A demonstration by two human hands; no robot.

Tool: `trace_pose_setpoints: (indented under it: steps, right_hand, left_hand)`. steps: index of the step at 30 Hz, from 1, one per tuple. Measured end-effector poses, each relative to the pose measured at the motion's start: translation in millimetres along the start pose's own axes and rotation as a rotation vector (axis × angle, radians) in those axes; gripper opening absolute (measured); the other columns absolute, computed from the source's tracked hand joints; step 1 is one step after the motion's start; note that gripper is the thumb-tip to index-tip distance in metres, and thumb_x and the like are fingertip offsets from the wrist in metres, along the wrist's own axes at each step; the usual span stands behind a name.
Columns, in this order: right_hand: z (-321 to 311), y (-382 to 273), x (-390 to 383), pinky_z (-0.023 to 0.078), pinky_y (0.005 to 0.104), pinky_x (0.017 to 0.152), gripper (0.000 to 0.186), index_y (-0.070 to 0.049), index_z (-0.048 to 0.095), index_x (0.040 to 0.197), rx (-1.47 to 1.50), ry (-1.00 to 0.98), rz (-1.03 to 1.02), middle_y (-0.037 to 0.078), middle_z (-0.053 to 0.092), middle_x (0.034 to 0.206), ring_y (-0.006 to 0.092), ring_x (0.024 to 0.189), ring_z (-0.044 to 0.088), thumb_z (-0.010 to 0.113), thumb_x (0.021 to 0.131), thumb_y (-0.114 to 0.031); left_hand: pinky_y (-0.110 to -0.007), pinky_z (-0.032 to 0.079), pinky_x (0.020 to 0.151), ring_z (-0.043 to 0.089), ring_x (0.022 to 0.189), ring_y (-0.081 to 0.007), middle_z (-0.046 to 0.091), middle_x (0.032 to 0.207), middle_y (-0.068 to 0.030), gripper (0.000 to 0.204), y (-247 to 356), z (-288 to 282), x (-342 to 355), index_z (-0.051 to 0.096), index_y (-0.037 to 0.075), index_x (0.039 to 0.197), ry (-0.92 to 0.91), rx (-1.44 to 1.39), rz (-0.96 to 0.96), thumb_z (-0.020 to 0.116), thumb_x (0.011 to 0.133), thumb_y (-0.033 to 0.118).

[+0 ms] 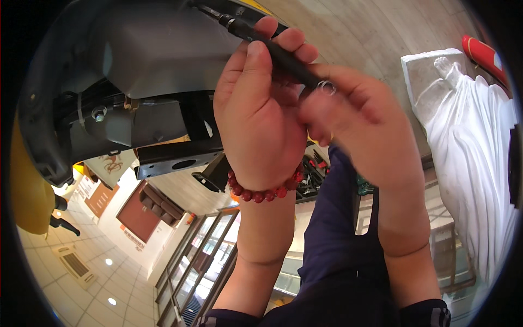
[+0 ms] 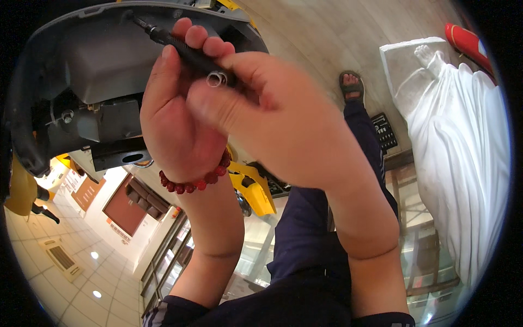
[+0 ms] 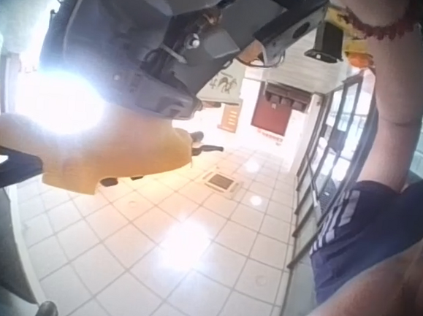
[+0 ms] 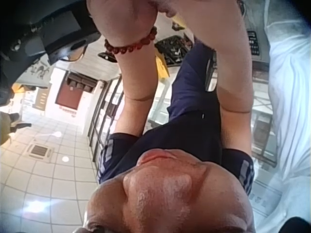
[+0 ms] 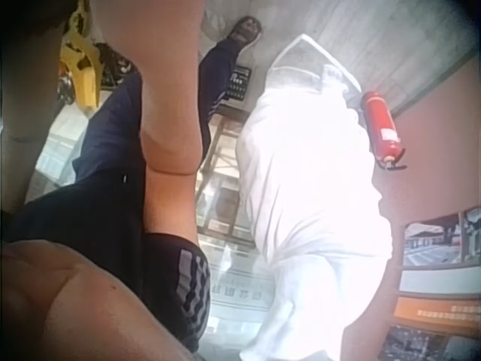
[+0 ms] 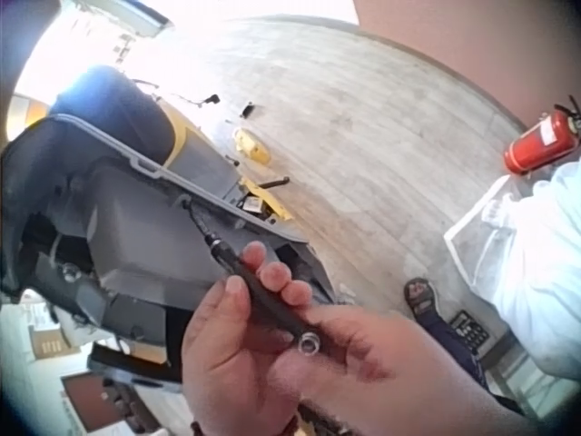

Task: The person is repairing the plastic parts and cables of a yellow motorcycle.

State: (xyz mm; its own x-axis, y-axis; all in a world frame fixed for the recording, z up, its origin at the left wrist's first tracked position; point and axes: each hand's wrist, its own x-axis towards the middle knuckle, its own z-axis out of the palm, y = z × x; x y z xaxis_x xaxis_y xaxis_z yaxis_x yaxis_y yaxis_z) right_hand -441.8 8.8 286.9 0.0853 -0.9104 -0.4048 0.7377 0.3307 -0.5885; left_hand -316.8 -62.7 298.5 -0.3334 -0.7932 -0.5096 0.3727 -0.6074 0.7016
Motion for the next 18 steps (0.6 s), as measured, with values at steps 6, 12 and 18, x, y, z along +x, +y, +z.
trace_pose_setpoints:
  steps: [6,12,18]
  right_hand:
    - [0,14,7,0.045,0.0241,0.067,0.030,0.003,0.058,0.117,-0.489,0.138,-0.142,0.004,0.062,0.086,0.0109,0.071,0.054,0.062,0.089,-0.008]
    - [1,22,1,0.044,0.0286,0.072,0.045,0.001,0.056,0.122,-0.891,0.158,-0.415,0.004,0.057,0.103,0.0149,0.074,0.051,0.068,0.080,-0.009]
    - [-25,-35,14,0.040,0.0214,0.073,0.048,-0.001,0.054,0.129,-0.462,-0.035,0.151,-0.001,0.051,0.094,0.0077,0.076,0.048,0.066,0.086,-0.020]
  left_hand:
    - [-0.041,0.046,0.095,0.058,0.104,-0.0240,0.063,0.112,-0.0105,0.032,-8,4,1,0.051,-0.001,0.120,0.060,0.026,0.042,0.040,0.101,0.022]
    - [-0.040,0.046,0.094,0.060,0.107,-0.0264,0.061,0.117,-0.0160,0.031,-12,17,-1,0.051,0.000,0.119,0.230,0.351,0.138,0.040,0.101,0.023]
    - [-0.024,0.047,0.075,0.065,0.089,-0.0183,0.066,0.108,-0.0164,0.026,-13,24,1,0.048,-0.003,0.115,0.178,0.152,0.168,0.047,0.099,0.017]
